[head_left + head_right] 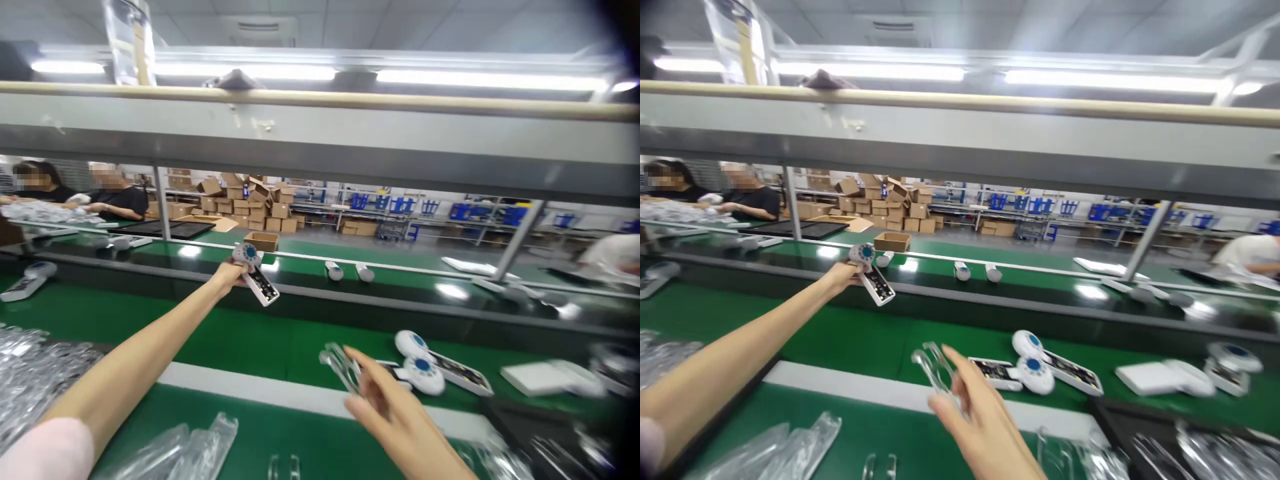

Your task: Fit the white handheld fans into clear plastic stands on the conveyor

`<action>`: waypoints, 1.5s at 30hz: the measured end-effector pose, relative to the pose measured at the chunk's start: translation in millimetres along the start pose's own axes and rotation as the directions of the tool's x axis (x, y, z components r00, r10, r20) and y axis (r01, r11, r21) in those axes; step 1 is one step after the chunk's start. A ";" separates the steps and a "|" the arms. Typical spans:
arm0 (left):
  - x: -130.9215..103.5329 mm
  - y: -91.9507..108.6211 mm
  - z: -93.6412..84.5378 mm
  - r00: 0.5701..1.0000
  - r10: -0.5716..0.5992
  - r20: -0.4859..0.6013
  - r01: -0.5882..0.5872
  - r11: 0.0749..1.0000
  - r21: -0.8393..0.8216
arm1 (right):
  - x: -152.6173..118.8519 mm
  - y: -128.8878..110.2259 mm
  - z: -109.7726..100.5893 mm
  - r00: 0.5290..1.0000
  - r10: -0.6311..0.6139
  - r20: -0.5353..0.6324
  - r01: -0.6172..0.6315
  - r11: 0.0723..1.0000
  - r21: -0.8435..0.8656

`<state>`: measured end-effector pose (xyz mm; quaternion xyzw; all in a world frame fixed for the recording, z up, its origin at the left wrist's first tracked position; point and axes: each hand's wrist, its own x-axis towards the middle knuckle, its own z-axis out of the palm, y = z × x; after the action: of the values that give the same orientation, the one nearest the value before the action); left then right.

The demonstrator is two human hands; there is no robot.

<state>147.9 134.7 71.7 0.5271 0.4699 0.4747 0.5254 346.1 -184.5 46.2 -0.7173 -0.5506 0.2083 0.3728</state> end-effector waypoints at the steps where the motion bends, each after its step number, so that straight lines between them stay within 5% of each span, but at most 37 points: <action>1: -18.0 3.0 19.0 0.997 0.043 0.058 -0.041 0.998 -0.040 | 9.3 -9.1 3.3 1.000 -0.020 -0.014 0.021 0.999 0.042; 6: -113.4 2.1 83.4 0.944 0.200 0.264 -0.127 0.955 -0.270 | 39.0 -21.5 17.8 0.941 -0.167 -0.296 0.190 0.980 0.052; 11: -160.0 -5.0 95.8 0.904 0.119 0.411 0.031 0.940 -0.341 | 33.7 3.2 25.5 0.920 -0.169 -0.353 0.184 0.983 0.008; 16: -170.2 -4.2 88.8 0.813 0.139 0.565 0.153 0.885 -0.439 | 24.9 15.9 31.7 0.883 -0.304 -0.357 0.266 0.952 -0.153; 22: -175.3 0.6 87.5 0.927 0.110 0.358 0.080 0.876 -0.476 | 21.4 8.0 39.4 0.807 -0.434 -0.399 0.286 0.880 -0.380; 29: -188.3 2.1 81.1 0.907 0.101 0.408 0.101 0.890 -0.444 | 25.9 -14.3 48.8 0.841 -0.365 -0.399 0.194 0.893 -0.406; 33: -190.6 2.2 79.2 0.935 0.089 0.344 0.071 0.902 -0.425 | 27.6 -19.4 61.1 0.825 -0.373 -0.425 0.127 0.855 -0.504; 36: -189.9 2.1 78.4 0.955 0.072 0.289 0.064 0.897 -0.437 | 26.6 -15.9 69.3 0.837 -0.377 -0.396 0.139 0.847 -0.514; 41: -188.0 2.8 77.1 0.964 0.027 0.265 0.105 0.877 -0.469 | 24.3 -5.1 68.2 0.925 -0.286 -0.250 0.160 0.890 -0.426; 45: -188.7 -0.7 78.6 0.943 0.022 0.333 0.172 0.824 -0.540 | 23.4 -2.5 59.3 0.906 -0.335 -0.260 0.208 0.885 -0.416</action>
<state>205.7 -61.4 70.0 0.4008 0.2367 0.4771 0.7455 309.6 -144.1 13.1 -0.7144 -0.6076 -0.0780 0.3382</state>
